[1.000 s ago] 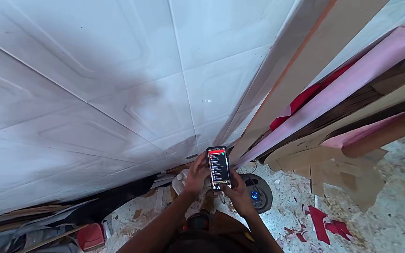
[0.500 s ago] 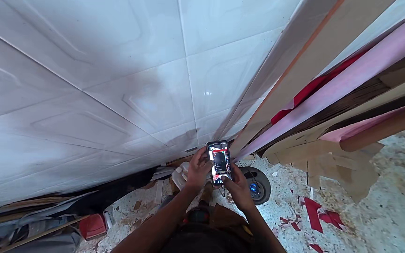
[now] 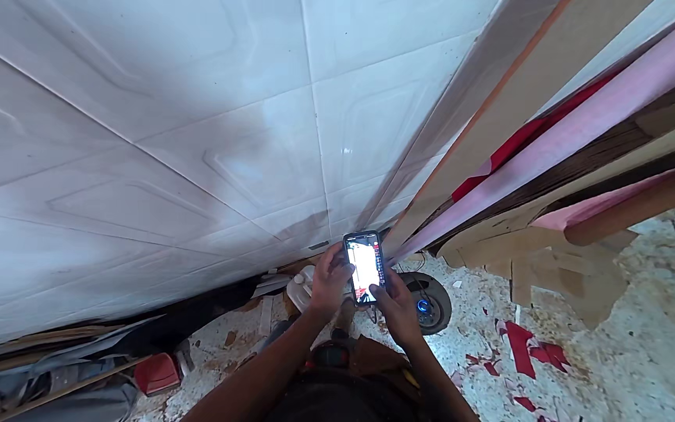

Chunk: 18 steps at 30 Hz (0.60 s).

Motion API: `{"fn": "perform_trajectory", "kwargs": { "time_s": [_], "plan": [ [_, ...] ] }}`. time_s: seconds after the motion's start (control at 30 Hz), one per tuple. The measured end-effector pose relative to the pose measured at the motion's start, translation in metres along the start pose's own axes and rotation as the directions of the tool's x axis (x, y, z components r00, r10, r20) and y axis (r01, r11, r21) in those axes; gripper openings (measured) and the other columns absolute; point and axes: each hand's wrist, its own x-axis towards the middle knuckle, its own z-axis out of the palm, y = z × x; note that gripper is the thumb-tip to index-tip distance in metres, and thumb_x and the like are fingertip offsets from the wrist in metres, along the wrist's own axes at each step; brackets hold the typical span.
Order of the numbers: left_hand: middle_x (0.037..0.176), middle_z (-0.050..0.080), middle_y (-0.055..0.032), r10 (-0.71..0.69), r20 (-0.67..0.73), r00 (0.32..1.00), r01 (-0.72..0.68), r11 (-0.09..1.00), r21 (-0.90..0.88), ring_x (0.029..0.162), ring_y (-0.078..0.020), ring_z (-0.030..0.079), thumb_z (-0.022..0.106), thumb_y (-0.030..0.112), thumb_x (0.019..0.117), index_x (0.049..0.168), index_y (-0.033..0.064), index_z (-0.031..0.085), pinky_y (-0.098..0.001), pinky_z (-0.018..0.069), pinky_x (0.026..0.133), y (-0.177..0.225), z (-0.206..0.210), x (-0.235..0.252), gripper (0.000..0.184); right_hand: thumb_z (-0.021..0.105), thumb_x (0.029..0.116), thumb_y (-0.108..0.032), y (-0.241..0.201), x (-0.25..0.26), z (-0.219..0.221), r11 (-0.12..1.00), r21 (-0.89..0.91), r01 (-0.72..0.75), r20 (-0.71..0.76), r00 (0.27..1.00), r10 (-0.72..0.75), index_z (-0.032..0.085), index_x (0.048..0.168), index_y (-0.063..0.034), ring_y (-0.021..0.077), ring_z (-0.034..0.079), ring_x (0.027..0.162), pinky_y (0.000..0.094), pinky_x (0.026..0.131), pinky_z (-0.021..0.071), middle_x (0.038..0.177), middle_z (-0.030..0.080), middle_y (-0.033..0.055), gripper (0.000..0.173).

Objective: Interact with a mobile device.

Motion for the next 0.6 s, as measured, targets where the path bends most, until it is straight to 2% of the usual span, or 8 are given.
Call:
{"fn": "perform_trajectory", "kwargs": {
  "time_s": [0.1, 0.23, 0.4, 0.6],
  "plan": [
    [0.124, 0.068, -0.0120, -0.009, 0.010, 1.000, 0.009, 1.000, -0.001, 0.100, -0.0272, 0.069, 0.063, 0.016, 0.0983, 0.146, 0.0213, 0.055, -0.0423, 0.0596, 0.081, -0.0012, -0.0013, -0.0014, 0.049, 0.065, 0.0983, -0.017, 0.0024, 0.0003, 0.0008, 1.000, 0.001, -0.003, -0.026, 1.000, 0.003, 0.056, 0.143, -0.0121, 0.0364, 0.073, 0.091, 0.0508, 0.073, 0.0650, 0.113, 0.070, 0.0206, 0.046],
    [0.122, 0.069, -0.0123, -0.024, -0.004, 1.000, 0.024, 1.000, 0.018, 0.095, -0.0260, 0.069, 0.057, 0.018, 0.1015, 0.146, 0.0218, 0.055, -0.0398, 0.0593, 0.075, -0.0004, -0.0031, -0.0018, 0.045, 0.059, 0.1007, -0.020, 0.0087, -0.0014, -0.0023, 0.995, 0.097, -0.007, -0.020, 1.000, 0.009, 0.051, 0.148, -0.0161, 0.0384, 0.071, 0.097, 0.0523, 0.075, 0.0633, 0.123, 0.066, 0.0224, 0.048],
    [0.122, 0.068, -0.0115, -0.038, -0.013, 0.999, 0.038, 0.999, 0.011, 0.097, -0.0267, 0.069, 0.056, 0.018, 0.1013, 0.145, 0.0232, 0.056, -0.0419, 0.0597, 0.077, 0.0029, -0.0044, -0.0025, 0.044, 0.058, 0.1002, -0.021, 0.0063, -0.0017, -0.0029, 0.991, 0.116, 0.060, 0.033, 0.997, -0.065, 0.044, 0.155, -0.0243, 0.0383, 0.068, 0.105, 0.0530, 0.078, 0.0627, 0.137, 0.060, 0.0196, 0.057],
    [0.125, 0.068, -0.0112, -0.043, -0.017, 0.999, 0.044, 0.999, 0.011, 0.101, -0.0264, 0.069, 0.055, 0.017, 0.1018, 0.145, 0.0240, 0.055, -0.0436, 0.0594, 0.081, 0.0042, -0.0033, -0.0016, 0.044, 0.059, 0.0973, -0.018, 0.0066, -0.0026, -0.0034, 0.988, 0.123, 0.094, 0.044, 0.994, -0.100, 0.041, 0.157, -0.0258, 0.0388, 0.068, 0.106, 0.0533, 0.076, 0.0626, 0.139, 0.059, 0.0192, 0.063]
  ]
}}
